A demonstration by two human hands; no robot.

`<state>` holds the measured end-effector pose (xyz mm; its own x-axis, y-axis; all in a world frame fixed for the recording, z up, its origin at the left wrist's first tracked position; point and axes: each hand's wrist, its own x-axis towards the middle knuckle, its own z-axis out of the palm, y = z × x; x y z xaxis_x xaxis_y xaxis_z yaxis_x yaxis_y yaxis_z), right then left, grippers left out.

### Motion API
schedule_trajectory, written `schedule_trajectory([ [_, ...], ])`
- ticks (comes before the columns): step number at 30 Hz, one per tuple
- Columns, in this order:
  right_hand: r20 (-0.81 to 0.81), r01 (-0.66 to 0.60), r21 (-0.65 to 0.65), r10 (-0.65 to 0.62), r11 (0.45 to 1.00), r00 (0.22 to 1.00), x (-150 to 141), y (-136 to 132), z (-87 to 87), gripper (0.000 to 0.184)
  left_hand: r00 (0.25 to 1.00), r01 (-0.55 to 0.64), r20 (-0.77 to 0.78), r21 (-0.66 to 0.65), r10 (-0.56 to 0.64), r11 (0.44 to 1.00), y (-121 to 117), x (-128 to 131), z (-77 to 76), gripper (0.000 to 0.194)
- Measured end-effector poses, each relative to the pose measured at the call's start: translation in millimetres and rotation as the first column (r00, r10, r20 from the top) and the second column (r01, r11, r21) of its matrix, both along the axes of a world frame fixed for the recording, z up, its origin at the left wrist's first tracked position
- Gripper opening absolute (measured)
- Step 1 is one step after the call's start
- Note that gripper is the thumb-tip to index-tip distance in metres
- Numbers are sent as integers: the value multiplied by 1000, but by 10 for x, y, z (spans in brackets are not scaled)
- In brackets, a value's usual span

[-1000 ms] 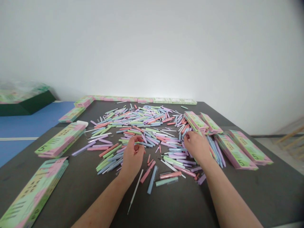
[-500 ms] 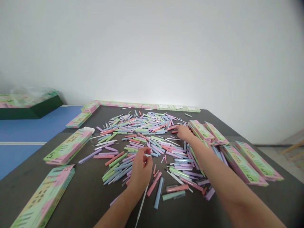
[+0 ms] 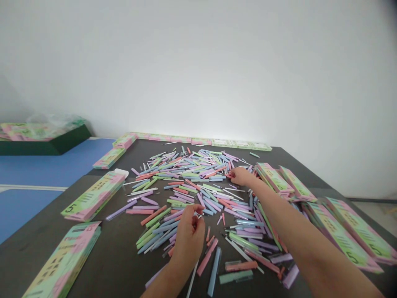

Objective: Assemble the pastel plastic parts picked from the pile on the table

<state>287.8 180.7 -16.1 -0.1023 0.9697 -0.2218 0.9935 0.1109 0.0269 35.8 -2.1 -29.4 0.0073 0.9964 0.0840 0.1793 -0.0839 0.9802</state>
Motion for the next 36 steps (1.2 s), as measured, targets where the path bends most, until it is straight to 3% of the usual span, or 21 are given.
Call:
schedule_trajectory([
  [7, -60, -30, 110, 37, 993, 998, -203, 183, 25, 32, 1000, -4, -2, -10, 4, 1000, -12, -3, -6, 20],
  [13, -89, -85, 114, 96, 990, 991, -333, 337, -24, 32, 999, -1, 41, -18, 2, 1000, -16, -9, -9, 18],
  [21, -160, -131, 153, 155, 980, 975, -321, 310, -17, 24, 1000, -2, -7, -3, 2, 1000, -1, -15, -20, 20],
  [29, -417, -66, 216, 153, 974, 896, -305, -156, 187, 15, 998, -45, -37, 32, 46, 998, 43, -30, 10, 21],
  [32, -568, -17, 194, 126, 981, 813, -357, -458, 215, 16, 998, -51, -43, 69, 54, 996, 60, -35, 8, 22],
  [36, -762, -7, 103, 83, 995, 642, -509, -891, 176, 30, 998, -54, 18, 69, 53, 996, 93, -30, 5, 17],
])
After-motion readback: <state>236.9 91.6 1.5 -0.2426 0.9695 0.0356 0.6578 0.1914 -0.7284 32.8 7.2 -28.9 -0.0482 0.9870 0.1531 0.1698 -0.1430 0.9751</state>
